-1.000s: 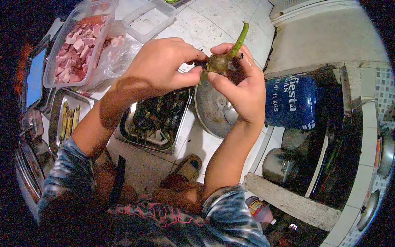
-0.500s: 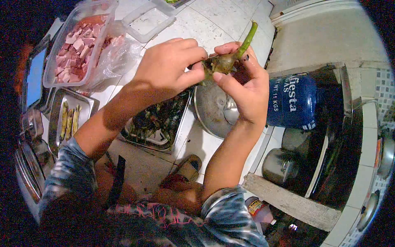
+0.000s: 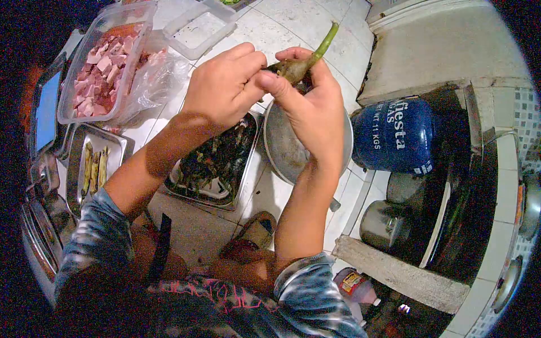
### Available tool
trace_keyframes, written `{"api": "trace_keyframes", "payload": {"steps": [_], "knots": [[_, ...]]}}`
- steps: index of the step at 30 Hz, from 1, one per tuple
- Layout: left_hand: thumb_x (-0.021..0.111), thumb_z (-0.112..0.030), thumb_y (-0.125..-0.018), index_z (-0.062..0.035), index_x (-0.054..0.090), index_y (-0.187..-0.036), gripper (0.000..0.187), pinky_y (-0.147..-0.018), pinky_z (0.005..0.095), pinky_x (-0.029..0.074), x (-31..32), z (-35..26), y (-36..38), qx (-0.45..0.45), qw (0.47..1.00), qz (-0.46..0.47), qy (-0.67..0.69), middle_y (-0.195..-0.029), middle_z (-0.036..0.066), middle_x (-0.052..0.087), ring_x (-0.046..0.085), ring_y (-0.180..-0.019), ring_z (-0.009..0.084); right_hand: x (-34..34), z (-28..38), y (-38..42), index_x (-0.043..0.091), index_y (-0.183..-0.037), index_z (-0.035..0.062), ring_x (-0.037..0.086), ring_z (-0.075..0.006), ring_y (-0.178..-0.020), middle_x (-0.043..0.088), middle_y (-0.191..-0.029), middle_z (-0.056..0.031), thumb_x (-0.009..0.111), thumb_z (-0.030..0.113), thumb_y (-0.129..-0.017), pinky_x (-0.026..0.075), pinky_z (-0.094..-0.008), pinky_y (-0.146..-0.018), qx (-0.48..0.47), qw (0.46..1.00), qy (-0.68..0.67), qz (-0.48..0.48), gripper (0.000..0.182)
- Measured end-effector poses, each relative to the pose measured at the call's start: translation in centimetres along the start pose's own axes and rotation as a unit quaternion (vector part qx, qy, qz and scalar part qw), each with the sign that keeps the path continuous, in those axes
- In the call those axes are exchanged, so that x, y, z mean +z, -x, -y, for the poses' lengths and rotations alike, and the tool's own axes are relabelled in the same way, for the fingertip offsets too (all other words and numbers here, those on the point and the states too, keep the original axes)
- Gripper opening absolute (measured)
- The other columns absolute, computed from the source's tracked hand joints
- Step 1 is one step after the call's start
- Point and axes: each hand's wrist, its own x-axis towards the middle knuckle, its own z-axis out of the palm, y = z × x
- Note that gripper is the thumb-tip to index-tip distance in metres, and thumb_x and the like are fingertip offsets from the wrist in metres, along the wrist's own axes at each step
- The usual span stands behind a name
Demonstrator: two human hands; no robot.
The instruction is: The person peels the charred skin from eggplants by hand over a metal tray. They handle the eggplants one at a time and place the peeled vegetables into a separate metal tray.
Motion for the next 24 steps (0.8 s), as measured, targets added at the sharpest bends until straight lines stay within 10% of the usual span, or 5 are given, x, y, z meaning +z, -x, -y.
{"api": "trace_keyframes", "payload": {"steps": [24], "knots": [[0.047,-0.019,-0.074,-0.0019,0.052,-0.073,0.018,-0.06,0.0372,0.039,-1.3,4.2,0.4,0.012,0.988,0.155,0.007,-0.071,0.012,0.049,0.049,-0.068,0.0294,-3.3,-1.9,0.2,0.048,-0.094,-0.002,0.05,-0.0172,-0.085,0.053,-0.09,-0.009,0.063,0.01,-0.066,0.039,-0.0279,-0.078,-0.048,0.996,-0.057,0.045,0.033]]}}
